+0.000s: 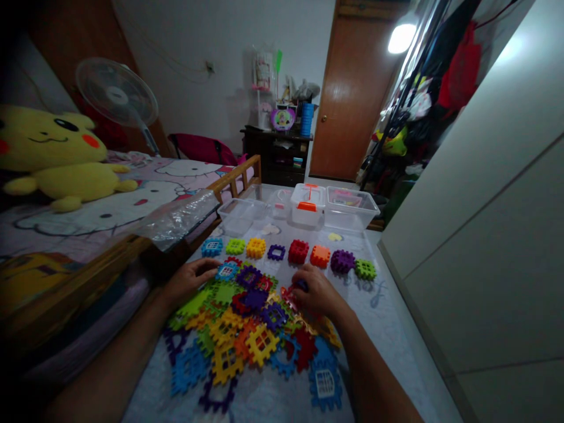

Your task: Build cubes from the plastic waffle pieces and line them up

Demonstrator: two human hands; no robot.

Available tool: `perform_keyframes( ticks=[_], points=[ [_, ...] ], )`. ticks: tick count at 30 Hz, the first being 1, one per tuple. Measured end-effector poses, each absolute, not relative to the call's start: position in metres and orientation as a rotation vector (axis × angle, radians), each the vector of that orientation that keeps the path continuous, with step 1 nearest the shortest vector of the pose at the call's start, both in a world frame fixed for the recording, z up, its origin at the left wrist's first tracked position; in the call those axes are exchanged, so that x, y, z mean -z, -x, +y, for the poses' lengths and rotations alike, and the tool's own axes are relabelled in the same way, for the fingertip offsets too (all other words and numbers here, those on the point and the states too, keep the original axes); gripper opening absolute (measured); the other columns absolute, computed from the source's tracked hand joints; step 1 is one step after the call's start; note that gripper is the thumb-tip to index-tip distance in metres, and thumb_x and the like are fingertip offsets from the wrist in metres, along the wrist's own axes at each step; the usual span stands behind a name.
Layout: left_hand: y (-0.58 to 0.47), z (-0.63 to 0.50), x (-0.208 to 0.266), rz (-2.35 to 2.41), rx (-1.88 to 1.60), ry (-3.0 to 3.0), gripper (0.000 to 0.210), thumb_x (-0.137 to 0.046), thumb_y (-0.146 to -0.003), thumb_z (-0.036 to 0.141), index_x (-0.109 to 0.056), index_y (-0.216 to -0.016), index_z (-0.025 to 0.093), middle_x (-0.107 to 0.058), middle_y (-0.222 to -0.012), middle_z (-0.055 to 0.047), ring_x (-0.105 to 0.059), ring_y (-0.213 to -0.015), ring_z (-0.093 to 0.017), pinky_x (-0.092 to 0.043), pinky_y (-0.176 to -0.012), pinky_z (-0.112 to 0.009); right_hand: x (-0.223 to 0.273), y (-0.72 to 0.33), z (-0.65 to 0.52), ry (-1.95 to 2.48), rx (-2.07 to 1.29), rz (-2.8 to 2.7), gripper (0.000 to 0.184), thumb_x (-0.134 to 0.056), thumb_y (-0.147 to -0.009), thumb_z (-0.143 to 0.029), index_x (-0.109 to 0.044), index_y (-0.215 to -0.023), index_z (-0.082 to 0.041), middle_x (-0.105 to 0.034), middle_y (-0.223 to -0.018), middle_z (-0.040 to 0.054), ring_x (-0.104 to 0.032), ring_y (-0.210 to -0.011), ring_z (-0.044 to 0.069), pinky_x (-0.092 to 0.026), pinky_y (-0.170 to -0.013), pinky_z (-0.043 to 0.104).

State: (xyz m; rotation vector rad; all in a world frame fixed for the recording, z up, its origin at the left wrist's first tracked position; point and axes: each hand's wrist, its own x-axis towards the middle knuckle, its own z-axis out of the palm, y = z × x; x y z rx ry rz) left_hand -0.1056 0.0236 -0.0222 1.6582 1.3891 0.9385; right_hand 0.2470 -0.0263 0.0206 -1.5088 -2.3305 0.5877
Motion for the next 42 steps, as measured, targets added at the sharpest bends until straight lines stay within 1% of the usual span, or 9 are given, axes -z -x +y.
perform_keyframes(
  ticks=[4, 10, 17, 21, 24, 30, 35, 40, 42],
  points=[
    [0.105, 0.023, 0.021, 1.395, -0.936, -1.663, 0.044, -0.069, -0.069, 0.054, -0.072, -0.093, 0.018, -0.075, -0.091, -0.006, -0.069, -0.088, -0.026, -0.054, -0.081, -0.035, -0.026, -0.27, -0.022, 1.644, -0.508, -2.235, 0.021, -0.051, -0.079, -0.007, -0.066, -0.088, -0.018, -0.063, -0.092, 0.0059, -0.059, -0.087, 0.018, -0.045, -0.082, 0.03],
    [0.104, 0.023, 0.02, 1.431, -0.914, -1.689, 0.045, -0.066, -0.069, 0.056, -0.072, -0.093, 0.018, -0.075, -0.091, -0.006, -0.069, -0.088, -0.026, -0.054, -0.081, -0.035, -0.027, -0.279, -0.041, 1.657, -0.65, -2.409, 0.026, -0.058, -0.076, -0.012, -0.066, -0.099, -0.021, -0.059, -0.103, 0.0069, -0.057, -0.093, 0.02, -0.045, -0.085, 0.032],
    [0.106, 0.024, 0.019, 1.42, -0.897, -1.721, 0.046, -0.067, -0.07, 0.056, -0.073, -0.094, 0.018, -0.075, -0.093, -0.007, -0.069, -0.088, -0.026, -0.054, -0.08, -0.035, -0.027, -0.279, -0.058, 1.77, -0.613, -2.455, 0.013, -0.059, -0.072, -0.011, -0.063, -0.082, -0.018, -0.058, -0.095, 0.0077, -0.055, -0.087, 0.02, -0.044, -0.078, 0.029],
    [0.105, 0.024, 0.019, 1.399, -0.897, -1.699, 0.046, -0.067, -0.069, 0.056, -0.072, -0.094, 0.018, -0.075, -0.094, -0.007, -0.069, -0.088, -0.026, -0.054, -0.08, -0.035, -0.028, -0.273, -0.058, 1.811, -0.485, -2.421, 0.004, -0.057, -0.077, -0.017, -0.061, -0.078, -0.017, -0.059, -0.089, 0.0087, -0.055, -0.084, 0.02, -0.043, -0.076, 0.031],
    [0.105, 0.024, 0.019, 1.399, -0.904, -1.701, 0.045, -0.067, -0.07, 0.056, -0.072, -0.093, 0.018, -0.075, -0.093, -0.006, -0.069, -0.088, -0.026, -0.054, -0.081, -0.034, -0.025, -0.265, -0.056, 1.763, -0.429, -2.389, 0.005, -0.057, -0.079, -0.021, -0.06, -0.082, -0.017, -0.058, -0.09, 0.0078, -0.055, -0.083, 0.02, -0.042, -0.075, 0.03],
    [0.106, 0.025, 0.023, 1.391, -0.91, -1.68, 0.042, -0.067, -0.071, 0.053, -0.071, -0.093, 0.018, -0.075, -0.091, -0.006, -0.069, -0.088, -0.026, -0.054, -0.08, -0.034, -0.014, -0.265, -0.054, 1.758, -0.45, -2.411, 0.009, -0.056, -0.073, -0.015, -0.058, -0.08, -0.02, -0.056, -0.089, 0.005, -0.054, -0.081, 0.018, -0.04, -0.074, 0.029],
    [0.105, 0.024, 0.022, 1.385, -0.908, -1.679, 0.042, -0.067, -0.071, 0.053, -0.071, -0.094, 0.018, -0.075, -0.092, -0.006, -0.069, -0.088, -0.025, -0.054, -0.08, -0.034, -0.014, -0.269, -0.056, 1.755, -0.417, -2.419, 0.012, -0.055, -0.073, -0.016, -0.06, -0.083, -0.019, -0.054, -0.089, 0.0058, -0.052, -0.082, 0.019, -0.039, -0.074, 0.03],
    [0.105, 0.024, 0.022, 1.391, -0.908, -1.681, 0.043, -0.067, -0.071, 0.053, -0.071, -0.095, 0.018, -0.074, -0.092, -0.006, -0.069, -0.088, -0.025, -0.054, -0.079, -0.034, -0.017, -0.272, -0.057, 1.791, -0.412, -2.391, 0.007, -0.055, -0.072, -0.014, -0.06, -0.074, -0.019, -0.054, -0.087, 0.0063, -0.052, -0.082, 0.019, -0.039, -0.074, 0.03],
    [0.105, 0.024, 0.022, 1.393, -0.909, -1.679, 0.043, -0.067, -0.071, 0.053, -0.071, -0.095, 0.017, -0.074, -0.092, -0.006, -0.069, -0.089, -0.026, -0.054, -0.08, -0.034, -0.018, -0.27, -0.057, 1.782, -0.351, -2.345, 0.01, -0.054, -0.073, -0.012, -0.061, -0.077, -0.018, -0.055, -0.089, 0.0069, -0.052, -0.085, 0.02, -0.039, -0.076, 0.031]
  ],
)
